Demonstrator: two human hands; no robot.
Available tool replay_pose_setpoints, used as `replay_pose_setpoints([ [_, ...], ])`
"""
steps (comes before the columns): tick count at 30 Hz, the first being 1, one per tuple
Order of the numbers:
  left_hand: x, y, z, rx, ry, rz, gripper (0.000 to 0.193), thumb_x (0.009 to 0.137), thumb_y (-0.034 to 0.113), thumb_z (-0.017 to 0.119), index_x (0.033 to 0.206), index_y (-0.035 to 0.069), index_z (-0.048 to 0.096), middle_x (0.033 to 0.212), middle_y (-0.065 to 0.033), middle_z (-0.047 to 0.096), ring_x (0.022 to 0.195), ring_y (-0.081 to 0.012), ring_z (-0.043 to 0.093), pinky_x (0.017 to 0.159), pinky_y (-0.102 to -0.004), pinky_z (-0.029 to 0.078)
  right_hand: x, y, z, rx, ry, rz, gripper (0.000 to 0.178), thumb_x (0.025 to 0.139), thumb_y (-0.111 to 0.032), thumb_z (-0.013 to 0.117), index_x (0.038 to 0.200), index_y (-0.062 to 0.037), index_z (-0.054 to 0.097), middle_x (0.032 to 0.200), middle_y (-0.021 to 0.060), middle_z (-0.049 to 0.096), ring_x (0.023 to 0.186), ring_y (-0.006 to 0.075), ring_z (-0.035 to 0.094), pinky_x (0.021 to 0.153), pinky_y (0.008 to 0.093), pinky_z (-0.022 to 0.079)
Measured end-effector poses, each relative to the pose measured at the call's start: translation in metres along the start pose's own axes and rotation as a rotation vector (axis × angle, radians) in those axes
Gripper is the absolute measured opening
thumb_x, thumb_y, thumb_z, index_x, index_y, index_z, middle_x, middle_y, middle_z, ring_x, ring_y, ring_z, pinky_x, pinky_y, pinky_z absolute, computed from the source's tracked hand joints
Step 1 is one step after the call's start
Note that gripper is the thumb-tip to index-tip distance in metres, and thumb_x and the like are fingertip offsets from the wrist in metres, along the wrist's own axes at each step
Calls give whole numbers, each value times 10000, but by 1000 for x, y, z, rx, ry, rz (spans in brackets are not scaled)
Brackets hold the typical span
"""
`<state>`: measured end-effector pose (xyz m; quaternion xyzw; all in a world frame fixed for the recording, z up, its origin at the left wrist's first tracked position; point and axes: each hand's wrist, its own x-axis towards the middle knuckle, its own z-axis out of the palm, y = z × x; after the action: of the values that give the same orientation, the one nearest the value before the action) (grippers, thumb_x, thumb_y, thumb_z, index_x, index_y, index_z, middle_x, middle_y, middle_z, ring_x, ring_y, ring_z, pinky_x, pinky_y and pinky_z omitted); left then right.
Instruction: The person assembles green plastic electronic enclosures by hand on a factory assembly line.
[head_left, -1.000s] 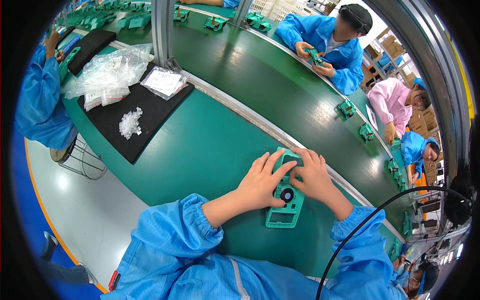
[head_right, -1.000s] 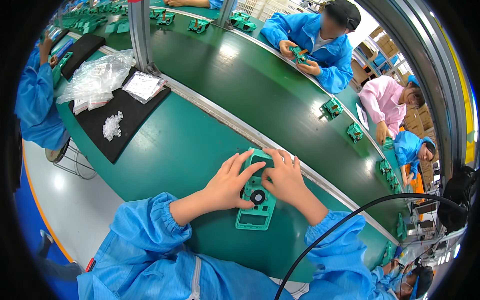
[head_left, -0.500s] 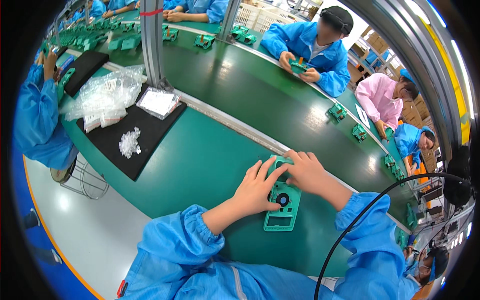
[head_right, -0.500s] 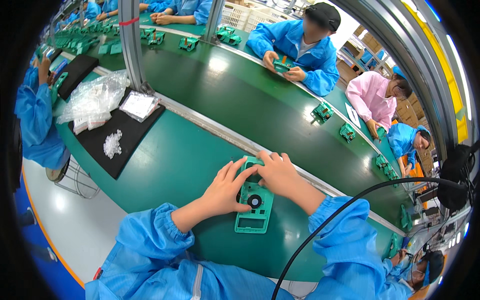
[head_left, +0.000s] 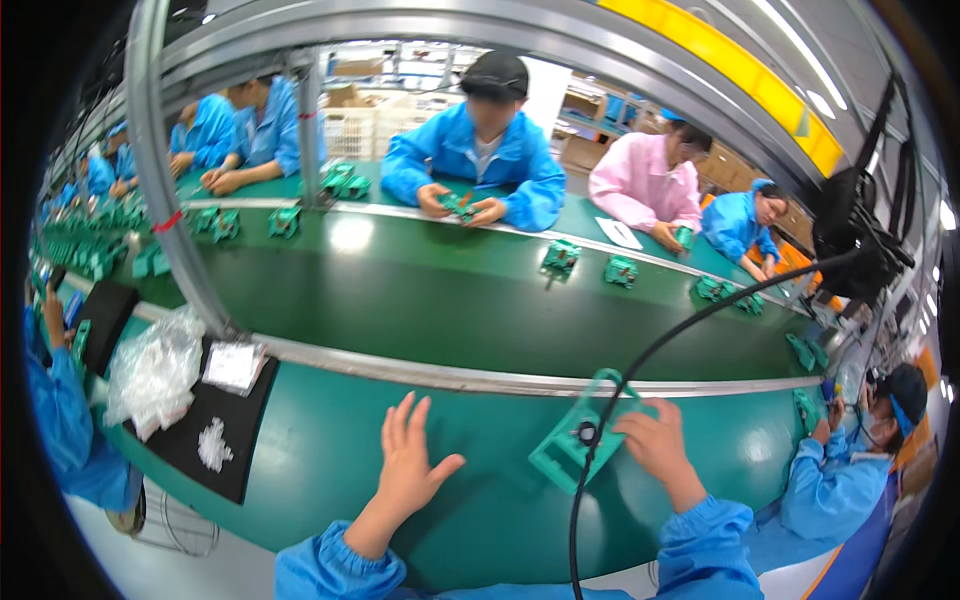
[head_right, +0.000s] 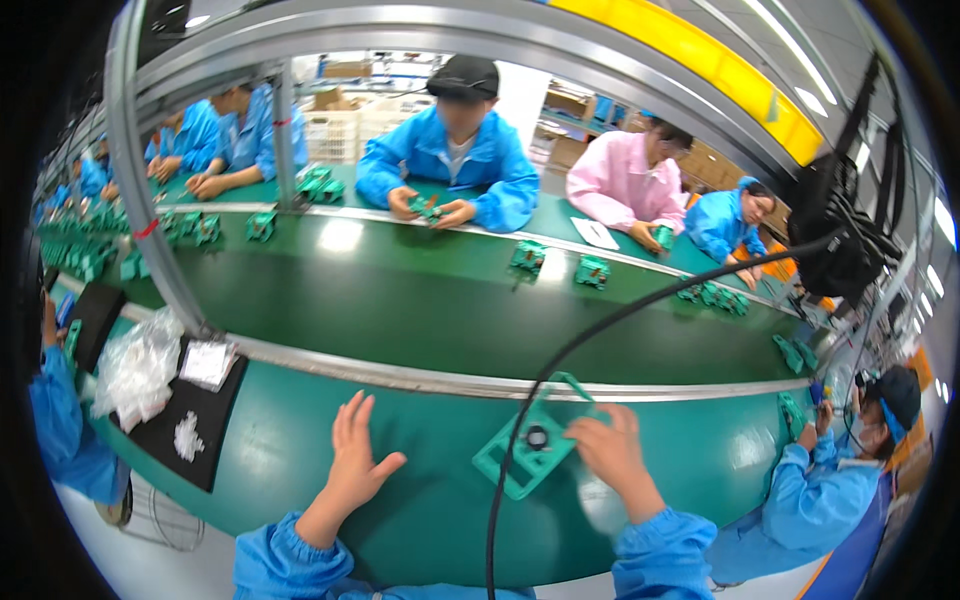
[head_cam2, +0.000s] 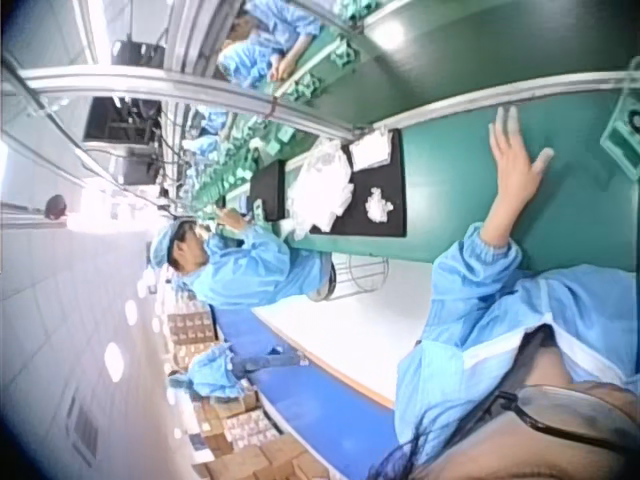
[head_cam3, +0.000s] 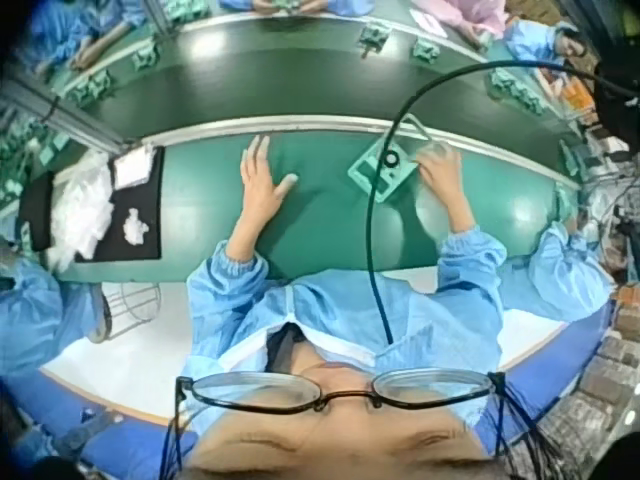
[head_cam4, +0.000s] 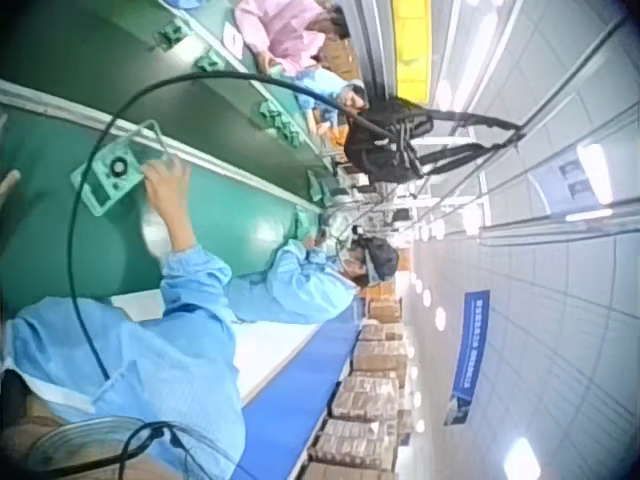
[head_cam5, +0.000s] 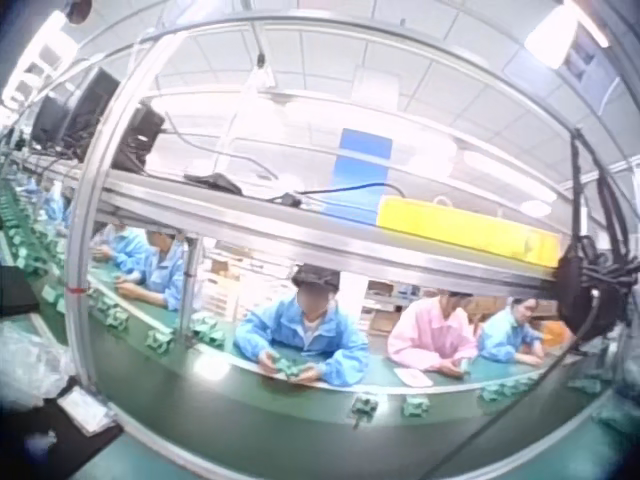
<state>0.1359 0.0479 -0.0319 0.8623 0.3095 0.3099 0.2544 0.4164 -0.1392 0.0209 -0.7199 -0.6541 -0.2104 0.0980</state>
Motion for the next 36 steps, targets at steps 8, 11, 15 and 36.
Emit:
replay_pose_setpoints([
  [8, -2, 3, 7, -82, -80, -75, 626, 703, 252, 615, 1209, 40, 314, 1302, -171, 205, 1182, -378, 196, 967, -452, 181, -186, 123, -20, -430, 133, 884, 141, 618, -143, 637, 749, -96, 614, 761, 26, 584, 827, 256, 476, 758, 410, 326],
  [11, -3, 6, 9, -68, -77, -79, 535, 691, 194, 604, 1152, 44, 378, 1294, -169, 217, 1170, -355, 218, 960, -444, 195, -216, 140, -23, -465, 60, 1146, 158, 629, -162, 645, 764, -85, 615, 797, 36, 591, 842, 260, 485, 740, 411, 339],
  [15, 1, 3, 15, -115, -74, -118, 500, 673, 147, 589, 1125, 48, 398, 1285, -178, 228, 1162, -352, 229, 958, -442, 194, -205, 147, -26, -527, -100, 1309, 292, 625, -213, 667, 896, -130, 597, 957, 43, 536, 897, 286, 470, 771, 472, 342],
  [36, -61, -96, -138, 618, 892, -367, 285, 665, 54, 555, 948, 70, 526, 1129, -99, 438, 1024, -293, 420, 870, -390, 330, 31, -346, 37, 1391, 173, -1528, 162, 691, -211, 553, 809, -99, 544, 676, 12, 493, 595, 155, 476, 522, 290, 354],
])
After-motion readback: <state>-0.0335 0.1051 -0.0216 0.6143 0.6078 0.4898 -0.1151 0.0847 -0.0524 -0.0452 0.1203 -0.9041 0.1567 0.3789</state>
